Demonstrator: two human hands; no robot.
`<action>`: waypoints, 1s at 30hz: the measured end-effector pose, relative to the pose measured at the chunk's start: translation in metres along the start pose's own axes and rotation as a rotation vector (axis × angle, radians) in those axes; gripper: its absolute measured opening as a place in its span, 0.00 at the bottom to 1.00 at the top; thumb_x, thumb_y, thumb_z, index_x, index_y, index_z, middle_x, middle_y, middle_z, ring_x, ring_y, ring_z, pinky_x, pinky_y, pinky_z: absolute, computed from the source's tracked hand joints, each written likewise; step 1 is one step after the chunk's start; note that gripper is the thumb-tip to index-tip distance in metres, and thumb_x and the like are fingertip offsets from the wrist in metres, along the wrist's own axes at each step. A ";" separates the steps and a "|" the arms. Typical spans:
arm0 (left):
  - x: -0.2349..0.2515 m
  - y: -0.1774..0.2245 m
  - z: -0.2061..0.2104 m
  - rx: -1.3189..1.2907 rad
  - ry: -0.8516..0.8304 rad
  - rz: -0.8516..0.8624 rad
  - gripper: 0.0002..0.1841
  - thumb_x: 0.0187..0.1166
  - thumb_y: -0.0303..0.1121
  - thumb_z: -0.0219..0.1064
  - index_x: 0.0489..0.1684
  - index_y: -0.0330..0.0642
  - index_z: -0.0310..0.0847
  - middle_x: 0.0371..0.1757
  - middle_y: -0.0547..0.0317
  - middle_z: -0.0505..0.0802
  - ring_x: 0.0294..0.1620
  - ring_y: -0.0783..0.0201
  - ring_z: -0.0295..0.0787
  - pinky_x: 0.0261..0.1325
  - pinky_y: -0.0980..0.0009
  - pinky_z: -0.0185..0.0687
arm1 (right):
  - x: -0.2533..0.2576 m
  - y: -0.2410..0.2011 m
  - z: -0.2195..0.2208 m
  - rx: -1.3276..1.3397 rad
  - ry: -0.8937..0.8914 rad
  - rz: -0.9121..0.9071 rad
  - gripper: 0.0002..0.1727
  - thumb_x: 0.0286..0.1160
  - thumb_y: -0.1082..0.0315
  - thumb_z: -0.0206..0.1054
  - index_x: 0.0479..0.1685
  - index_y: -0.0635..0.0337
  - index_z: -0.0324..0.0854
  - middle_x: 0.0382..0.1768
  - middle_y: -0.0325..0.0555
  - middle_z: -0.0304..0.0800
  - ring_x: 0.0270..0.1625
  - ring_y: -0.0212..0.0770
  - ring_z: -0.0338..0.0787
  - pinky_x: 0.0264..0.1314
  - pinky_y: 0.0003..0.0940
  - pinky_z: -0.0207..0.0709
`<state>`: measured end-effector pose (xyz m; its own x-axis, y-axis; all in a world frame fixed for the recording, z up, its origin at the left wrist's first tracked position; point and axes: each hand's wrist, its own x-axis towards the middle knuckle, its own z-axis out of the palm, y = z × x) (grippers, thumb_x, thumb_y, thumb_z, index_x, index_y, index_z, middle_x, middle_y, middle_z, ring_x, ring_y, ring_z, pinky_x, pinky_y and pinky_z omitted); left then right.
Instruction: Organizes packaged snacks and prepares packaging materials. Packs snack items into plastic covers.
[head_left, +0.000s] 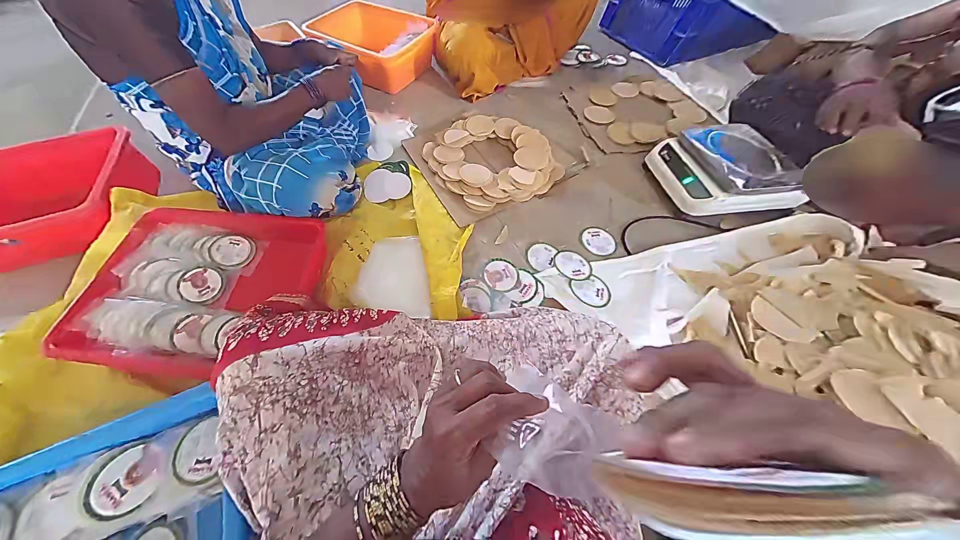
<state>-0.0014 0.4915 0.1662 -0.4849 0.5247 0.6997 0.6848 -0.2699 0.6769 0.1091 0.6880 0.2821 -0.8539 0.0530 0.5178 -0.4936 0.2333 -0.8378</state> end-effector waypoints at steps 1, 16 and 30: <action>-0.001 0.002 0.000 -0.017 0.002 -0.002 0.09 0.87 0.35 0.62 0.54 0.44 0.86 0.44 0.60 0.89 0.56 0.69 0.84 0.67 0.76 0.77 | 0.003 0.003 0.011 0.010 -0.044 -0.004 0.08 0.77 0.63 0.74 0.50 0.48 0.91 0.47 0.31 0.97 0.66 0.34 0.89 0.81 0.35 0.75; -0.024 0.036 -0.012 -0.999 -0.015 -0.832 0.10 0.85 0.25 0.62 0.58 0.37 0.85 0.50 0.62 0.96 0.51 0.67 0.96 0.58 0.65 0.93 | -0.033 0.062 0.036 -0.109 -0.128 0.233 0.25 0.88 0.52 0.62 0.77 0.55 0.76 0.68 0.38 0.86 0.68 0.28 0.86 0.72 0.27 0.82; -0.036 0.028 -0.015 -0.800 -0.146 -1.019 0.34 0.77 0.20 0.64 0.85 0.33 0.56 0.53 0.52 0.94 0.47 0.66 0.95 0.56 0.67 0.91 | -0.078 0.055 0.045 -0.324 -0.259 0.412 0.24 0.88 0.55 0.59 0.78 0.52 0.80 0.59 0.38 0.95 0.50 0.23 0.94 0.51 0.21 0.89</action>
<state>0.0275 0.4530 0.1632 -0.4929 0.8461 -0.2028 -0.4897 -0.0772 0.8684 0.1417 0.6527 0.1880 -0.9974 -0.0272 0.0669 -0.0711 0.5313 -0.8442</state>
